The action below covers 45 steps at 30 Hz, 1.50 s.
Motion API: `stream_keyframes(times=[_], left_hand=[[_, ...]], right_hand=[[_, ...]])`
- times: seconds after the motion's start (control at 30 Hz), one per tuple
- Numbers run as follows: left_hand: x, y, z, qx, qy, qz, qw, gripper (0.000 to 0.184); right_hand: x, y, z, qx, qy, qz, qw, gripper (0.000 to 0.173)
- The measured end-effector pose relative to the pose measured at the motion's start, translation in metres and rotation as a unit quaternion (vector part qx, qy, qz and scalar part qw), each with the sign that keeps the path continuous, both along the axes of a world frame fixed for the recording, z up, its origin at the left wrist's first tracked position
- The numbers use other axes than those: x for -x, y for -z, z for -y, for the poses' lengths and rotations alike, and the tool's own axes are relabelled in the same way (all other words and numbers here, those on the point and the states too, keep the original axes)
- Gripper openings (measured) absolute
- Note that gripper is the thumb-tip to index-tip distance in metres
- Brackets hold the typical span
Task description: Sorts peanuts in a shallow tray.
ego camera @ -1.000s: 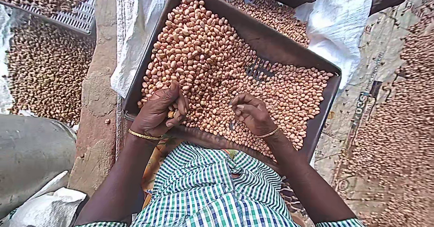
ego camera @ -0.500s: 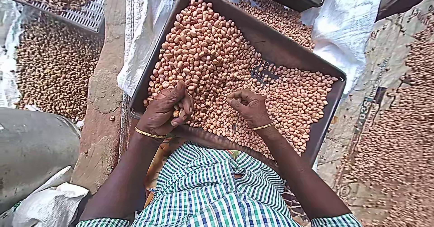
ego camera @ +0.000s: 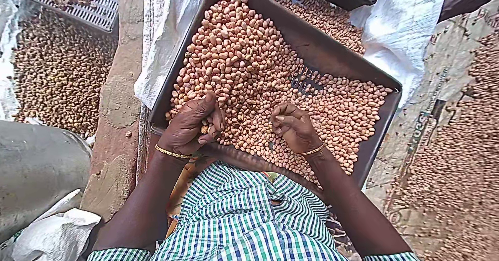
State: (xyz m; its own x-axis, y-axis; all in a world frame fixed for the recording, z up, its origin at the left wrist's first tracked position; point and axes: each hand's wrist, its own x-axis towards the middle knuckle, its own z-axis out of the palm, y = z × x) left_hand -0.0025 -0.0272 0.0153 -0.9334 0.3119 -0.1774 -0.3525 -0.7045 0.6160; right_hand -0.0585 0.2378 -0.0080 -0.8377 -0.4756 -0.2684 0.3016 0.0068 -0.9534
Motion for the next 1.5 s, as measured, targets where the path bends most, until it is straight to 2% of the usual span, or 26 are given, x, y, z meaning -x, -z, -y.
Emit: stream_keyframes(times=[0.07, 0.13, 0.23, 0.3, 0.37, 0.4, 0.43, 0.5, 0.53, 0.57, 0.63, 0.7, 0.77, 0.8, 0.87, 0.9, 0.93, 1.07, 1.13, 1.27, 1.33, 1.37, 1.4, 1.43, 1.47, 1.5], left_hand=[[-0.001, -0.001, -0.001, 0.004, -0.008, 0.008, 1.000, 0.053], [-0.002, -0.002, -0.001, 0.009, -0.014, 0.011, 1.000, 0.053], [-0.003, -0.001, 0.000, 0.018, -0.011, 0.005, 1.000, 0.053], [-0.002, -0.001, -0.001, 0.021, -0.011, 0.005, 1.000, 0.053], [-0.002, -0.001, -0.001, 0.019, -0.013, 0.007, 1.000, 0.053], [-0.002, -0.001, -0.001, 0.016, -0.014, 0.008, 1.000, 0.053], [-0.003, -0.002, -0.001, 0.015, -0.016, 0.008, 1.000, 0.053], [-0.003, -0.003, -0.001, 0.010, -0.022, 0.009, 1.000, 0.054], [-0.004, -0.003, 0.000, 0.005, -0.024, 0.006, 1.000, 0.054], [-0.005, -0.003, 0.000, 0.003, -0.025, 0.003, 1.000, 0.054], [-0.003, -0.003, -0.001, 0.002, -0.018, 0.000, 1.000, 0.054], [-0.001, -0.004, -0.002, 0.004, -0.017, 0.001, 1.000, 0.055], [-0.003, -0.004, -0.002, 0.008, -0.024, 0.004, 1.000, 0.055], [-0.003, -0.004, -0.001, 0.010, -0.025, 0.006, 1.000, 0.054], [-0.003, -0.002, 0.000, 0.008, -0.021, 0.002, 1.000, 0.053], [-0.004, -0.002, -0.001, 0.006, -0.021, -0.001, 1.000, 0.053], [-0.004, -0.002, -0.001, 0.004, -0.020, -0.002, 1.000, 0.053], [-0.002, -0.003, 0.000, 0.002, -0.018, 0.003, 1.000, 0.054], [-0.004, -0.002, 0.000, 0.002, -0.017, 0.001, 1.000, 0.053], [-0.004, -0.002, -0.001, -0.001, -0.023, -0.001, 1.000, 0.053], [-0.003, -0.003, -0.001, 0.008, -0.023, 0.007, 1.000, 0.054], [-0.003, -0.003, -0.001, 0.008, -0.021, 0.009, 1.000, 0.054], [-0.002, -0.004, -0.002, 0.007, -0.021, 0.010, 1.000, 0.054], [-0.002, -0.004, -0.002, 0.007, -0.024, 0.011, 1.000, 0.054], [-0.003, -0.004, -0.001, 0.007, -0.027, 0.010, 1.000, 0.054], [-0.004, -0.004, -0.001, 0.008, -0.028, 0.005, 1.000, 0.054]], right_hand=[[-0.016, -0.008, 0.013, -0.193, -0.050, -0.112, 0.973, 0.006], [-0.028, -0.007, 0.025, -0.330, -0.087, -0.256, 0.904, 0.010], [-0.034, -0.001, 0.032, -0.403, -0.096, -0.371, 0.831, 0.013], [-0.037, -0.003, 0.037, -0.432, -0.120, -0.399, 0.800, 0.014], [-0.037, -0.006, 0.040, -0.444, -0.146, -0.405, 0.786, 0.013], [-0.034, -0.006, 0.040, -0.426, -0.146, -0.400, 0.798, 0.011], [-0.029, -0.005, 0.036, -0.386, -0.139, -0.373, 0.833, 0.010], [-0.016, -0.001, 0.019, -0.206, -0.087, -0.212, 0.951, 0.010], [-0.012, 0.003, 0.011, -0.090, -0.055, -0.107, 0.989, 0.017], [-0.009, 0.006, 0.005, -0.021, -0.044, -0.046, 0.998, 0.021], [-0.005, 0.007, 0.001, -0.020, -0.036, -0.043, 0.998, 0.021], [-0.005, -0.001, 0.015, -0.161, -0.032, -0.129, 0.978, 0.015], [-0.011, -0.003, 0.028, -0.294, -0.075, -0.258, 0.917, 0.013], [-0.013, -0.002, 0.034, -0.332, -0.087, -0.320, 0.883, 0.014], [-0.016, 0.000, 0.039, -0.369, -0.110, -0.390, 0.837, 0.012], [-0.015, 0.001, 0.039, -0.375, -0.114, -0.402, 0.827, 0.010], [-0.014, 0.003, 0.037, -0.369, -0.112, -0.405, 0.829, 0.009], [-0.005, 0.000, 0.023, -0.309, -0.075, -0.321, 0.892, 0.010], [-0.010, 0.000, 0.024, -0.313, -0.071, -0.342, 0.883, 0.012], [-0.015, 0.005, 0.040, -0.374, -0.114, -0.395, 0.831, 0.015], [-0.015, 0.001, 0.044, -0.383, -0.118, -0.375, 0.836, 0.013], [-0.014, 0.000, 0.041, -0.361, -0.103, -0.348, 0.859, 0.011], [-0.012, 0.000, 0.035, -0.308, -0.075, -0.301, 0.899, 0.008], [-0.008, 0.001, 0.028, -0.217, -0.047, -0.221, 0.950, 0.003], [-0.004, 0.003, 0.024, -0.094, -0.015, -0.124, 0.988, 0.009], [-0.002, 0.006, 0.021, 0.027, 0.003, -0.032, 0.999, 0.015]])
